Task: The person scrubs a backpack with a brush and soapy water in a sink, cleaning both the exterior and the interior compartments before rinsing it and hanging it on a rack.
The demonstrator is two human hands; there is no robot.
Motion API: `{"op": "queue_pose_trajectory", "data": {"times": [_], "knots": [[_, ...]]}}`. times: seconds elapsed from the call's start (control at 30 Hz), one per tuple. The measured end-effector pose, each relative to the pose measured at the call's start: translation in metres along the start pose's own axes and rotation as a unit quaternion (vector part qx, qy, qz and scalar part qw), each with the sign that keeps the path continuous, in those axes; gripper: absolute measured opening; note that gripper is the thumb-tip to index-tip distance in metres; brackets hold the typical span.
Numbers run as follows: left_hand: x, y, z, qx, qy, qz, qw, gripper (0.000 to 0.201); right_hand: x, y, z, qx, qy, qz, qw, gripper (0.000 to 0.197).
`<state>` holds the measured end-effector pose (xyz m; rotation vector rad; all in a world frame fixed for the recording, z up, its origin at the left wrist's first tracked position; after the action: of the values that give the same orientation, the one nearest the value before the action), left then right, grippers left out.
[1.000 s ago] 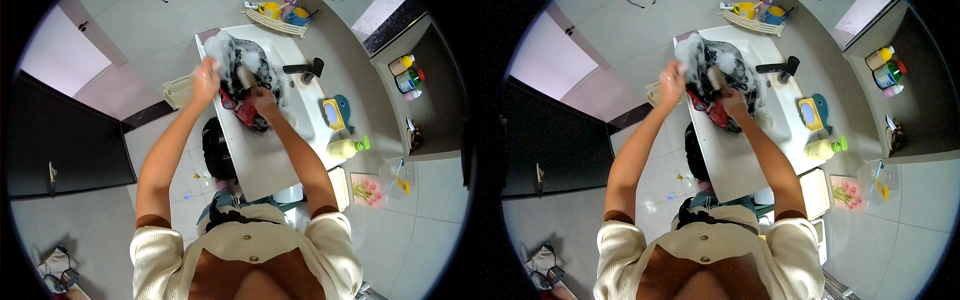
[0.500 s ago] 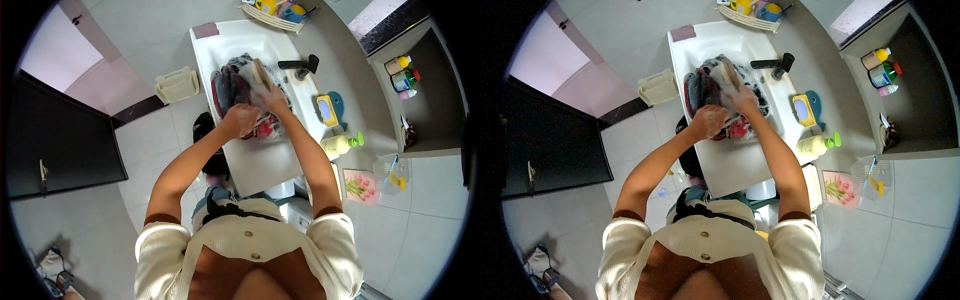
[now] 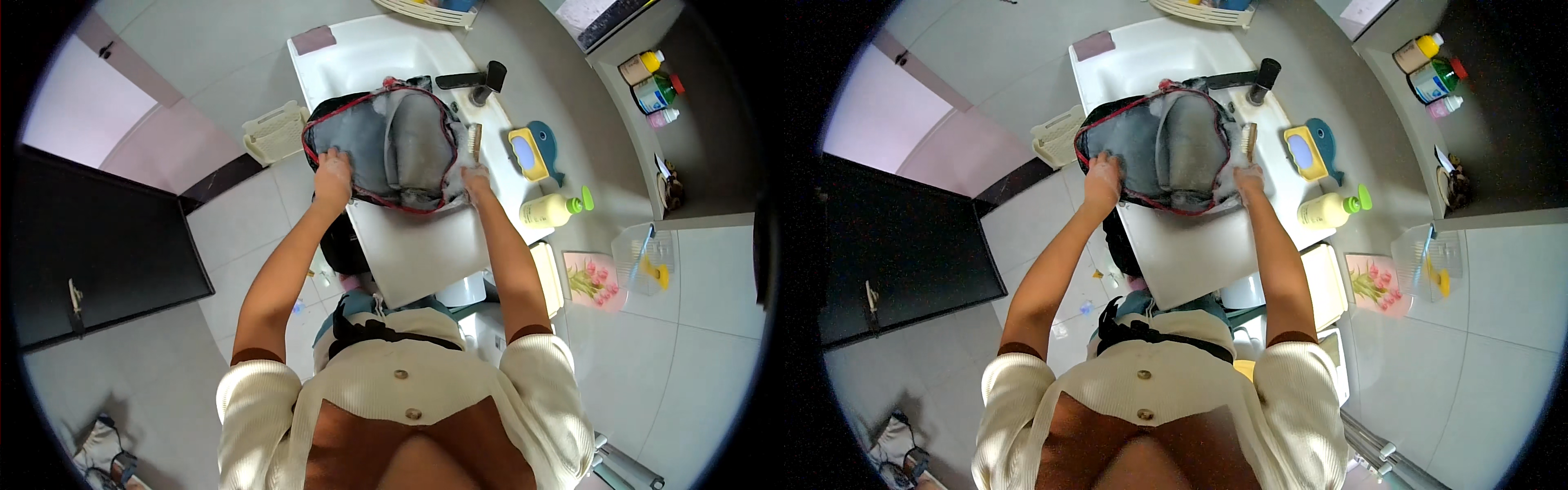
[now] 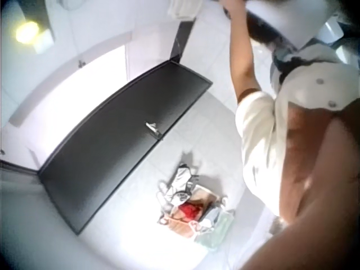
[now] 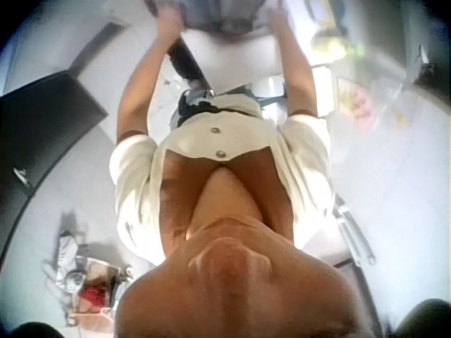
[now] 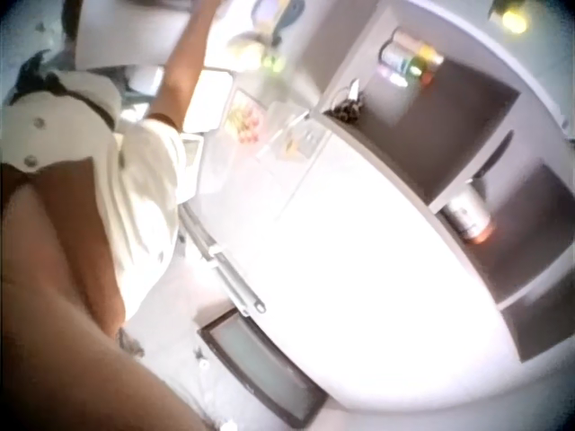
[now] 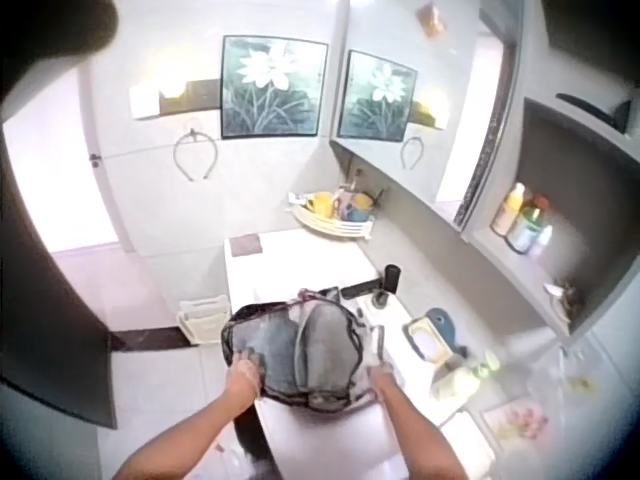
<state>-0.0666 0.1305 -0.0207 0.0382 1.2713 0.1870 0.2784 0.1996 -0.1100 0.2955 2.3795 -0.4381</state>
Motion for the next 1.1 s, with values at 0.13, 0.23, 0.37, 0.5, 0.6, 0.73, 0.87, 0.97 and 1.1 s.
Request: {"op": "queue_pose_trajectory", "data": {"times": [0.13, 0.23, 0.37, 0.5, 0.6, 0.73, 0.87, 0.97, 1.1], "knots": [[-0.001, 0.015, 0.030, 0.087, 0.080, -0.015, 0.993, 0.023, 0.005, -0.009, -0.010, 0.000, -0.035, -0.037, 0.999, 0.057], [0.036, 0.029, 0.047, 0.038, 0.008, -0.028, 0.999, 0.032, -0.004, -0.025, -0.026, -0.023, -0.061, -0.060, 0.996, 0.059], [0.081, 0.048, 0.052, -0.084, -0.048, -0.176, 0.980, 0.049, -0.020, -0.054, -0.046, -0.178, -0.122, 0.042, 0.976, 0.061], [0.092, 0.051, 0.078, -0.289, -0.143, -0.261, 0.910, 0.064, -0.029, -0.063, -0.044, -0.107, -0.056, -0.018, 0.992, 0.066], [0.089, 0.054, 0.076, -0.307, -0.263, -0.201, 0.892, 0.057, -0.002, -0.059, -0.019, -0.083, 0.047, -0.009, 0.995, 0.072], [0.011, 0.063, 0.096, -0.203, -0.229, -0.082, 0.949, 0.039, 0.019, -0.086, -0.043, -0.018, 0.227, -0.087, 0.970, 0.081], [-0.060, 0.061, 0.095, -0.064, -0.160, 0.028, 0.985, 0.022, 0.034, -0.105, -0.074, 0.006, 0.388, -0.319, 0.864, 0.053], [-0.070, 0.042, 0.113, 0.040, -0.072, 0.016, 0.996, 0.023, 0.073, -0.100, -0.056, 0.037, 0.442, -0.345, 0.827, 0.042], [-0.035, 0.013, 0.092, 0.189, 0.097, 0.099, 0.972, 0.016, 0.082, -0.113, -0.073, 0.111, 0.354, -0.251, 0.894, 0.041]]}}
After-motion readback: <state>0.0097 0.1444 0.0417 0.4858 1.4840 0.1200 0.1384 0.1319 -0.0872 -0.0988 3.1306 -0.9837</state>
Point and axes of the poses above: each hand's wrist, its own y-axis towards the middle knuckle, its own x-axis out of the palm, z = x × y, the point moved 2 cm from there along y, towards the middle knuckle, and after that the axes turned 10 degrees about -x, right-handed, at the moved point
